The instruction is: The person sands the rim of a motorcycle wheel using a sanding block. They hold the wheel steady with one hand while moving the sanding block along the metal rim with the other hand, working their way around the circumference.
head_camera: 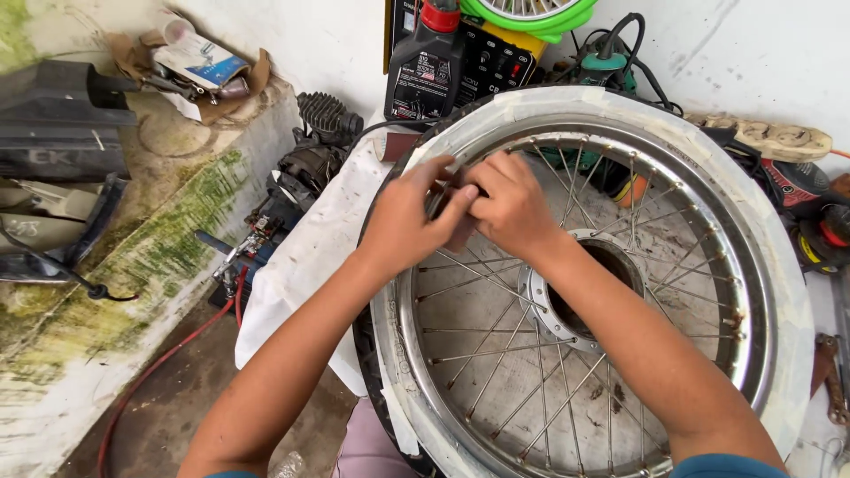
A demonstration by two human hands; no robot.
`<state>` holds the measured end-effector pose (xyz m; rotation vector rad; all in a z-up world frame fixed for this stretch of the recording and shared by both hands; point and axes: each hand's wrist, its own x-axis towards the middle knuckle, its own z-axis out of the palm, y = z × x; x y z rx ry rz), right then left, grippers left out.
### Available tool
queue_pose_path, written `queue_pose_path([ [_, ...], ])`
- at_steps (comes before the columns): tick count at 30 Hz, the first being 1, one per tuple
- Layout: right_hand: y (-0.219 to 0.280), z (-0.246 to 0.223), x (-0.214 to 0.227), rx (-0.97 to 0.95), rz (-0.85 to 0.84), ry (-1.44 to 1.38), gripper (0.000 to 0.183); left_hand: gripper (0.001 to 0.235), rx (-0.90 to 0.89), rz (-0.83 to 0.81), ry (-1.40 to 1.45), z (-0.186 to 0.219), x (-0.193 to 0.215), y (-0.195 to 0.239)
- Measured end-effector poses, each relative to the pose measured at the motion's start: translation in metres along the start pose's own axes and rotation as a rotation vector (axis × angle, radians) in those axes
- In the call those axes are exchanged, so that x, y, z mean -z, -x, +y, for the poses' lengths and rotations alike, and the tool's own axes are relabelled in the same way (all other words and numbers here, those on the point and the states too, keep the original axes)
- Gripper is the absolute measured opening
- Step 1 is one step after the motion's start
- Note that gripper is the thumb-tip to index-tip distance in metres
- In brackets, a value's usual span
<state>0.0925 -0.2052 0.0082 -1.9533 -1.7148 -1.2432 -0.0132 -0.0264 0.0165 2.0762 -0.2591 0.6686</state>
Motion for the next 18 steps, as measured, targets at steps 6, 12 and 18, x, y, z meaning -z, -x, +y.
queue_pose_path([
  [6, 0.000, 0.006, 0.023, -0.098, -0.022, -0.113, 0.017, 0.101, 0.000, -0.383, -0.500, 0.022, -0.025, -0.006],
  [12, 0.005, 0.028, 0.037, -0.228, -0.056, -0.170, 0.009, 0.038, -0.076, -0.206, -0.636, 0.004, -0.039, -0.018],
  [18, 0.000, 0.032, 0.009, -0.462, -0.207, -0.362, 0.043, 0.028, -0.016, -0.158, -0.996, -0.049, -0.067, -0.051],
])
